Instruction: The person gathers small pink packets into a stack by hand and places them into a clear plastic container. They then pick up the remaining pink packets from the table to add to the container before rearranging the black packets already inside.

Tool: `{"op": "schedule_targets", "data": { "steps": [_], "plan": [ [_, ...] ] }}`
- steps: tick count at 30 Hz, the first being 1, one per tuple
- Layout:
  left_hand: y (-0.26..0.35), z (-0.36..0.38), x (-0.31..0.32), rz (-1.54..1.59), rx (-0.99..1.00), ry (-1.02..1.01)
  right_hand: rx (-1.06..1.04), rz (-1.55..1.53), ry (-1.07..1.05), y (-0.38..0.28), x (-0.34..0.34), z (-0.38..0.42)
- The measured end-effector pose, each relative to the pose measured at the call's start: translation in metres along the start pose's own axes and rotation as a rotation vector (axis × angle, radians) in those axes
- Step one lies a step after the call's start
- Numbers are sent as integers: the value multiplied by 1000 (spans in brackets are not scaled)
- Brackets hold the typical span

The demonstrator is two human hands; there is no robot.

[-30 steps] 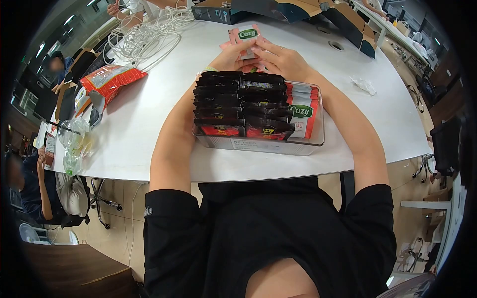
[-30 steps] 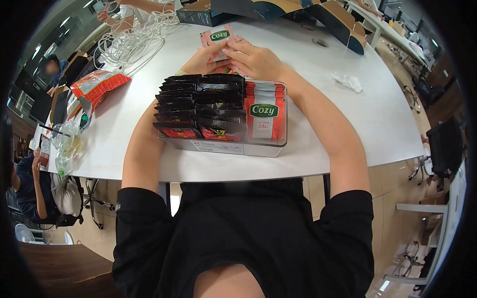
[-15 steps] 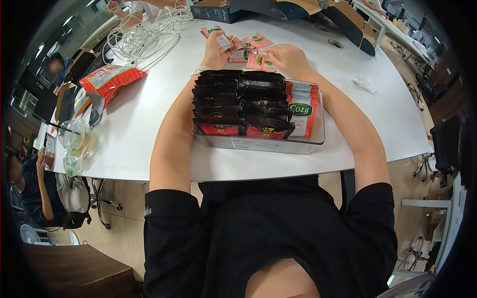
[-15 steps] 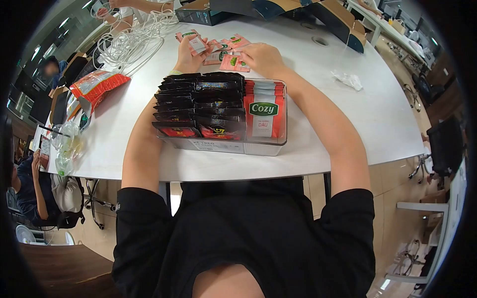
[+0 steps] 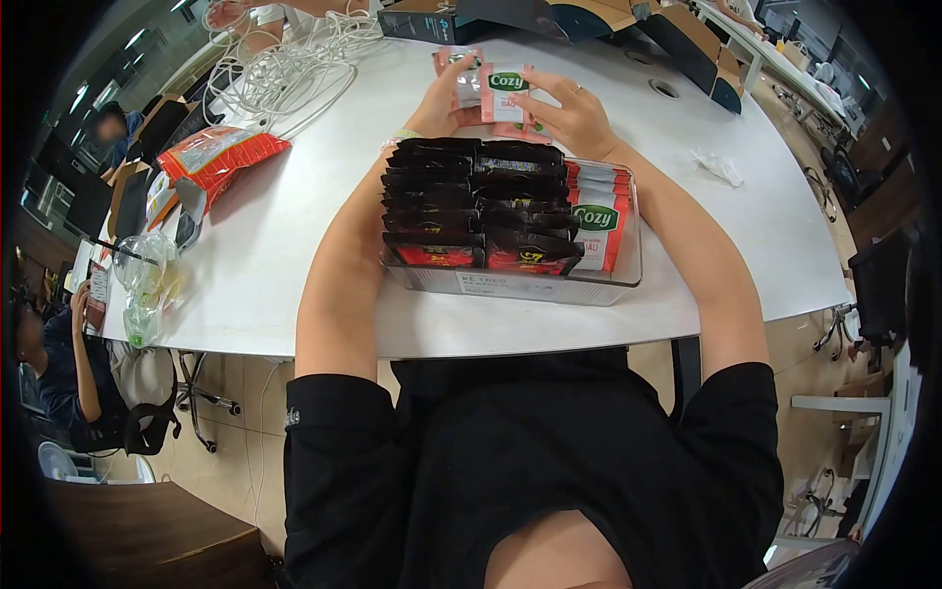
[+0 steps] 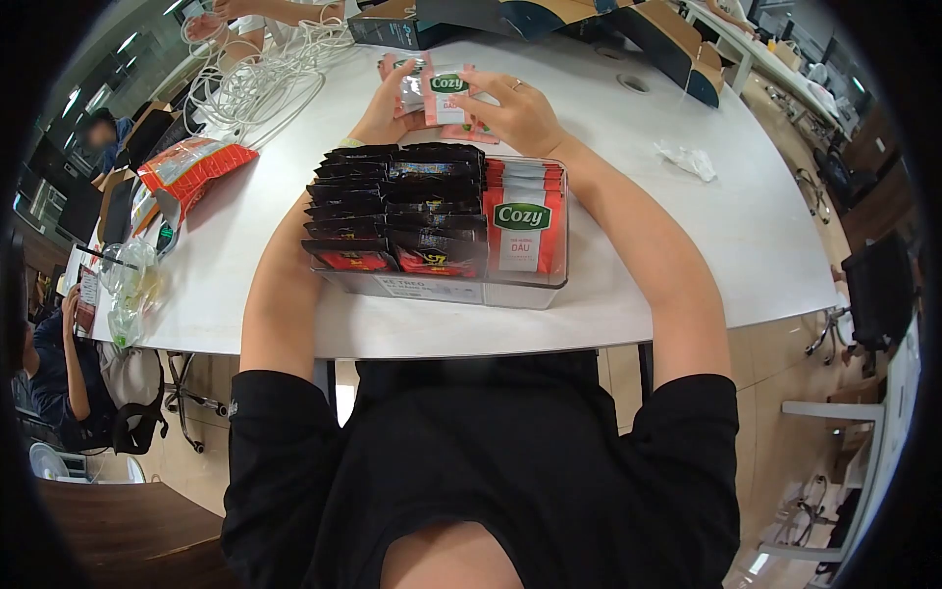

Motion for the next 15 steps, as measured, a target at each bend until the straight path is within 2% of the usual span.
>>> {"op": "schedule_targets", "data": {
  "steps": [2,7,10,11,13,14,15],
  "plan": [
    [0,8,10,-16,-56,-27,-21,-11,8,-2,-2,-3],
    [8,19,24,19,-221,-120,65,6,-127,7,4,1],
    [4,16,17,-292,-115,-160,144,-16,-193,5,6,0],
    [1,12,14,-272,-103,-111,175,-32,-220,4,6,0],
    [-3,4,11,-231,-78,-13,206,-73,-141,7,11,2],
    [-6,-3,4,-117,-35,-9,222,-94,-102,8,14,3],
    [-12,-13,-7,-3,9,-6,270,-147,-202,6,10,1]
  ]
}}
Point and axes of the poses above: each hand's wrist, its own z-axis away from the middle knuckle, its own x-axis out of the palm, y = z × x, the point moved 2 cm from there along -z, towards the middle knuckle, and after that the axes turned 4 degrees about -y, right-handed, at the moved point
